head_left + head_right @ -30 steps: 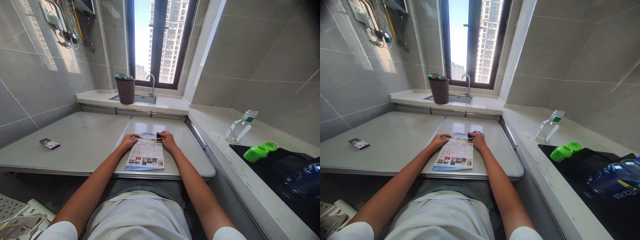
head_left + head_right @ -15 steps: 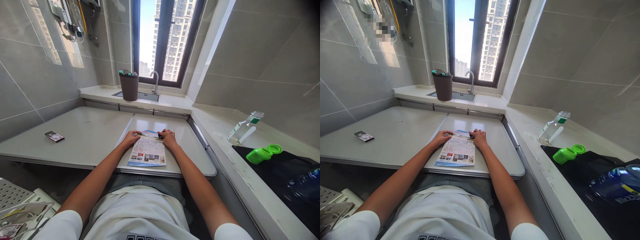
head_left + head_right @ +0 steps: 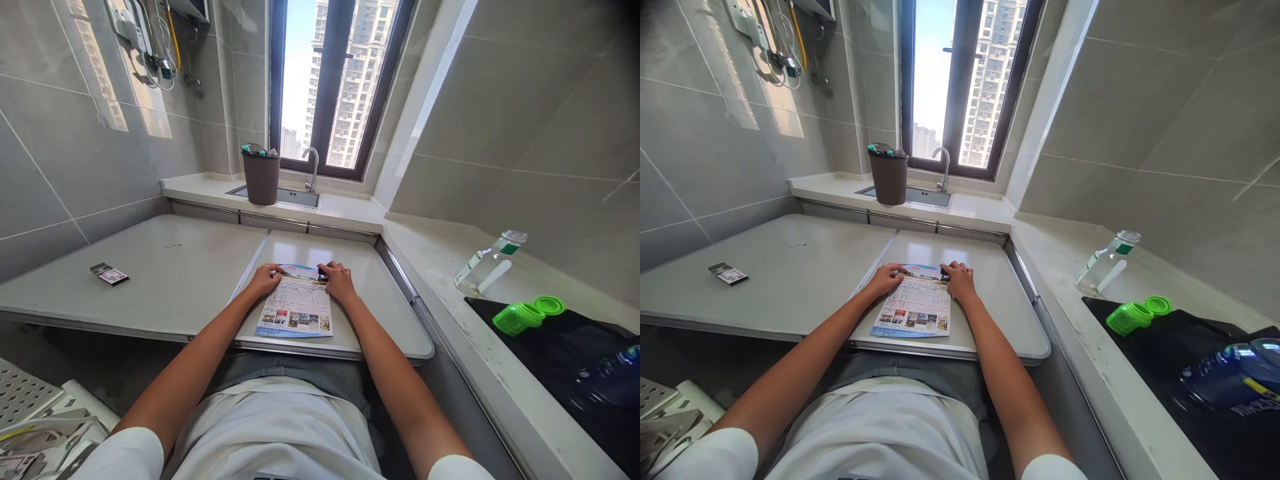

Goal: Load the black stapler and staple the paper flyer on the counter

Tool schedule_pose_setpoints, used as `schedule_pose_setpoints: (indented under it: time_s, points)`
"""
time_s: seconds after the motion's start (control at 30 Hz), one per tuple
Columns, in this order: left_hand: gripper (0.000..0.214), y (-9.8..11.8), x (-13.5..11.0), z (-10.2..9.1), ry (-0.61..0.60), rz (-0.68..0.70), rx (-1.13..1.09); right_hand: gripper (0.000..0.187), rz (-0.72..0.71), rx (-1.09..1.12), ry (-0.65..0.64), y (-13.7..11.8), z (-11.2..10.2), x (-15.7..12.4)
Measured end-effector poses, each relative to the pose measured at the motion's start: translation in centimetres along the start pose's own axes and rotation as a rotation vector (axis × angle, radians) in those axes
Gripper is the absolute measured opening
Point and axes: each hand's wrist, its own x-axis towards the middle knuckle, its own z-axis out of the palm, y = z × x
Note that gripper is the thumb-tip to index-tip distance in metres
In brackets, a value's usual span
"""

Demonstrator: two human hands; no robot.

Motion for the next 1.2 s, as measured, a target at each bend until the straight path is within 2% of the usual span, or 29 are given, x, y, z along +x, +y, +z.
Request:
schedule_pose_setpoints:
  time_s: [0.17,0.37,0.47,0.7,0.77,0.97,1.2]
  points:
    - [0.026,-0.2,0.1,0.1,0.015,0.093,0.122,0.065,0.166,0.072,0.094,0.7,-0.2,-0.1]
    - [0.025,-0.5,0.3,-0.1,0.042,0.167,0.205,0.029,0.346,0.081,0.153,1.5,-0.5,-0.3]
    - [0.024,-0.7,0.4,-0.1,0.041,0.187,0.239,0.022,0.377,0.099,0.232,1.6,-0.8,-0.2]
    - [0.025,-1.7,0.4,0.0,0.022,0.162,0.295,0.027,0.329,0.236,0.334,0.9,-0.4,0.3]
    - [0.026,-1.8,0.4,0.1,0.014,0.154,0.302,0.027,0.291,0.3,0.3,0.5,-0.1,0.5]
    - [0.023,-1.7,0.3,0.1,0.013,0.143,0.303,0.031,0.106,0.47,0.054,-1.4,1.1,0.6]
    - [0.024,-1.7,0.4,0.0,0.062,0.107,0.299,0.031,0.018,0.465,-0.025,-3.4,1.8,0.2]
